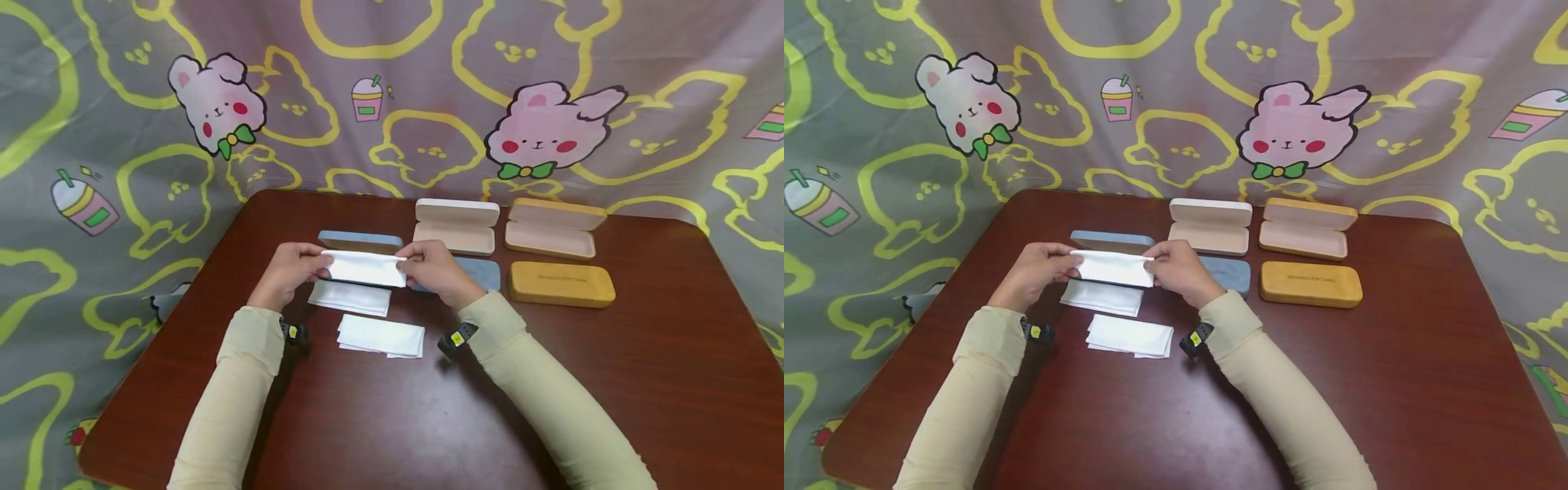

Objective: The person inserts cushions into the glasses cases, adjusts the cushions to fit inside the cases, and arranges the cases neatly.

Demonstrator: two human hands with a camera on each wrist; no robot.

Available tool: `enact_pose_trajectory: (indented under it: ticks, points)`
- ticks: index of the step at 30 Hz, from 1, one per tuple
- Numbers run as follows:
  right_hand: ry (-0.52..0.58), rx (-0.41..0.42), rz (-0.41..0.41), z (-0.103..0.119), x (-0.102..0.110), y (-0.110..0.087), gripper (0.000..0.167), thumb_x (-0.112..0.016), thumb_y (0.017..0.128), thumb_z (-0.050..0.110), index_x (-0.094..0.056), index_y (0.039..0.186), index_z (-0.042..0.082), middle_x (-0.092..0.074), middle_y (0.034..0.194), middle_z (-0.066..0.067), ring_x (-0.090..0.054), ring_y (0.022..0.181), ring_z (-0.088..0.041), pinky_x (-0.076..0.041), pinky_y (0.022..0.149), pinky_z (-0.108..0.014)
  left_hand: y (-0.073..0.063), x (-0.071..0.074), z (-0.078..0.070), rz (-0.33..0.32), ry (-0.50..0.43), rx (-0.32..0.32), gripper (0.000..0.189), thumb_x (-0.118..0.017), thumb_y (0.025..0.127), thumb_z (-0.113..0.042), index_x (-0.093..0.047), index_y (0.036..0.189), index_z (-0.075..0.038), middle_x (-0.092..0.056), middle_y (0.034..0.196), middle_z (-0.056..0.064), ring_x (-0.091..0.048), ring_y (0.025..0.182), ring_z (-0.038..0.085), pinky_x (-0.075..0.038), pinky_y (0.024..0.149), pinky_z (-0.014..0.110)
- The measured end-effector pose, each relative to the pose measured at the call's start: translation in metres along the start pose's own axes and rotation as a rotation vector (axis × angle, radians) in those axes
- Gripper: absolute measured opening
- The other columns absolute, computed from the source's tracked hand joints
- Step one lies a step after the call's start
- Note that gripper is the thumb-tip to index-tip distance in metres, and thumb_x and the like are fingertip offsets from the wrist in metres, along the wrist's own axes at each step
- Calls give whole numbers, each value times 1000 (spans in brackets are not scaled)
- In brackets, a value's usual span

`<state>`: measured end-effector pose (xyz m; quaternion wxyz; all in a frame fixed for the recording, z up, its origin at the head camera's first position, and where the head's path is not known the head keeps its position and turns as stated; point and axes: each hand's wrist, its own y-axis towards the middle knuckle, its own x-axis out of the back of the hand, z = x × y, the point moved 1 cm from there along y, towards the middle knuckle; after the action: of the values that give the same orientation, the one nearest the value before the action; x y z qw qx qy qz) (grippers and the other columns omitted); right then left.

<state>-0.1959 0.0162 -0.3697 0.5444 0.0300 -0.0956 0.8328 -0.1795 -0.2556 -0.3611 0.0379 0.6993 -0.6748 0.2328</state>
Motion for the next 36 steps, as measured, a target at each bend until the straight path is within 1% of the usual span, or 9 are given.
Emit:
enact_pose_trajectory:
  ticks: [5,7,9,14,19,22,27,31,36]
  points:
    - [9,-15,-5,3,-9,7,18,-62,98,4,-68,112,-4,-67,79,-10,-62,73,-34,-52,84,-53,3,4,2,-26,-5,22,30,-73,95,-20,-67,113,4,-69,99,17,-65,100,40,-49,93,53]
    - [5,-19,-11,2,-12,9,18,-62,98,4,-67,112,-4,-67,81,-11,-63,78,-39,-52,84,-53,5,5,4,-33,-2,26,31,-72,95,-20,-67,115,4,-69,99,17,-65,100,38,-49,93,52]
    - [-24,-20,-19,1,-15,10,18,-61,99,6,-67,113,-3,-67,82,-12,-63,83,-42,-53,78,-48,6,6,6,-40,0,29,31,-72,95,-19,-67,115,4,-69,100,17,-66,99,37,-49,92,51]
    - [-191,43,-56,-2,-19,15,17,-62,98,9,-71,111,2,-67,85,-9,-63,76,-28,-46,64,-33,10,8,12,-54,-2,33,31,-71,96,-19,-66,117,3,-68,103,18,-66,97,35,-50,92,49]
    - [-426,169,-115,-1,-26,18,18,-61,97,9,-74,108,3,-64,73,-4,-53,58,-19,-46,62,-33,18,7,18,-59,15,39,31,-71,96,-19,-66,117,3,-68,104,18,-66,94,31,-51,89,46]
    - [-505,223,-140,-1,-32,20,20,-59,97,6,-74,110,1,-67,77,-6,-57,62,-21,-49,63,-35,22,5,20,-65,17,46,30,-71,96,-18,-66,116,4,-68,104,19,-66,92,30,-52,88,46]
    - [-577,254,-141,-3,-37,22,21,-57,98,2,-74,111,-1,-72,98,-11,-65,78,-23,-52,73,-37,26,4,20,-70,29,45,29,-71,96,-17,-66,115,5,-68,104,20,-66,91,28,-53,83,41]
    - [-609,265,-129,-6,-40,24,22,-56,97,-1,-74,110,-1,-72,101,-13,-64,75,-23,-51,73,-36,29,4,20,-61,48,45,30,-70,96,-17,-66,116,5,-68,104,19,-66,90,28,-54,79,36]
    - [-635,248,-106,-7,-43,26,24,-55,98,-3,-72,115,-1,-71,112,-14,-64,69,-22,-49,70,-34,31,3,18,-63,74,46,29,-73,95,-15,-67,116,4,-68,104,19,-66,89,28,-54,80,38]
